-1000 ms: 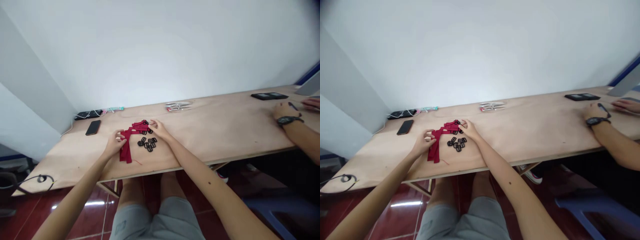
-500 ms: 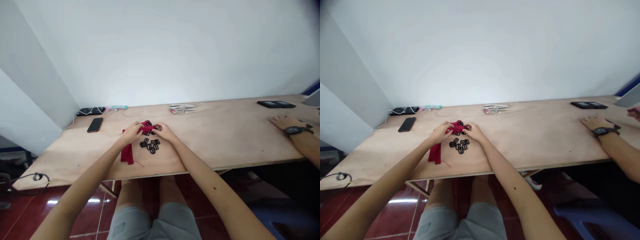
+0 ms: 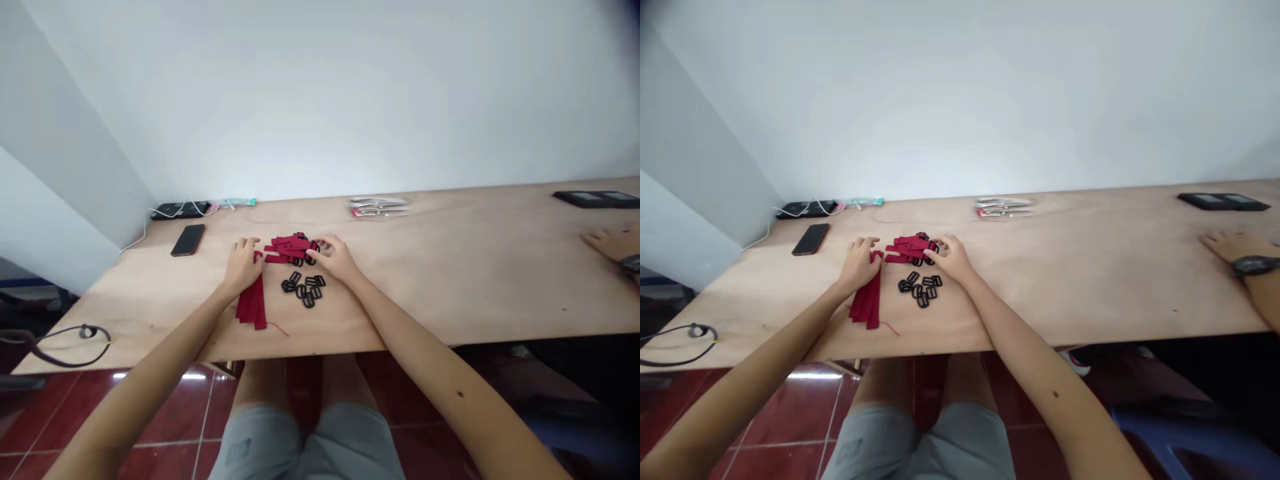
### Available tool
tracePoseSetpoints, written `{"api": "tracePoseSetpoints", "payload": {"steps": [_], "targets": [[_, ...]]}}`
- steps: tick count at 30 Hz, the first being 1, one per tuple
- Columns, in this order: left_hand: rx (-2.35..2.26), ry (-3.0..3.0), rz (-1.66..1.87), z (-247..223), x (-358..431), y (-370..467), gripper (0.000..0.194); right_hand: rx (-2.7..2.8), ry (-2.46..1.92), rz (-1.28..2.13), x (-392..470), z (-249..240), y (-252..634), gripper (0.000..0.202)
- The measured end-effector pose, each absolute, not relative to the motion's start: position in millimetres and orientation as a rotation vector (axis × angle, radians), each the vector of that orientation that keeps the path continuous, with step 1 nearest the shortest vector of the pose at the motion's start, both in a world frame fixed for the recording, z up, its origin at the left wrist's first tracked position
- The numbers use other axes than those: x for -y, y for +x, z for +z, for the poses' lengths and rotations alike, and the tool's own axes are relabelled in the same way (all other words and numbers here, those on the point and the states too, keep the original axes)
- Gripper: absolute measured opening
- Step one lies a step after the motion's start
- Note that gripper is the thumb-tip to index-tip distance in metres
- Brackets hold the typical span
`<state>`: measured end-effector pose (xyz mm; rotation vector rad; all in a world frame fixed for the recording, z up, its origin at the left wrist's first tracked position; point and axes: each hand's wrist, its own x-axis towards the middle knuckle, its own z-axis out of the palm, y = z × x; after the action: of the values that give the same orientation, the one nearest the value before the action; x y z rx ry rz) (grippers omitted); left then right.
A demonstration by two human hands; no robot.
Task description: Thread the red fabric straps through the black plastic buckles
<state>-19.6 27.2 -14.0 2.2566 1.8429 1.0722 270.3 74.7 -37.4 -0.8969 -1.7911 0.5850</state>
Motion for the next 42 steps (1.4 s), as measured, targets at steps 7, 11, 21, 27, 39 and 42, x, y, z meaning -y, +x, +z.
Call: {"api": "tracePoseSetpoints", "payload": {"steps": [7,11,21,27,39,42], "targets": [[-1.246,2.158,1.306,3.2,-37.0,36.7,0.026,1.832,-0.763,0.681,-57.4,-23.8,266.2,0.029],[-1.140,2.188,1.210,-5.9,-33.9,42.2,0.031,1.759,-0.717,0.822,-55.9,-26.0,262.3,0.034],[-0.929,1.632,1.157,-14.5,-35.9,26.2,0.036,1.421,-0.673,1.317,-57.9,-36.5,252.9,0.050],[-0.830,1.396,1.122,-23.0,-36.5,39.2,0.039,1.515,-0.621,1.358,-54.4,-38.2,253.3,0.043],[-0.841,1.213,1.177,-24.5,-36.4,34.6,0.039,1.416,-0.660,1.361,-54.8,-34.0,254.1,0.054],[-0.822,1.192,1.168,-24.6,-33.2,38.7,0.037,1.406,-0.675,1.364,-53.9,-35.0,253.1,0.050]]}}
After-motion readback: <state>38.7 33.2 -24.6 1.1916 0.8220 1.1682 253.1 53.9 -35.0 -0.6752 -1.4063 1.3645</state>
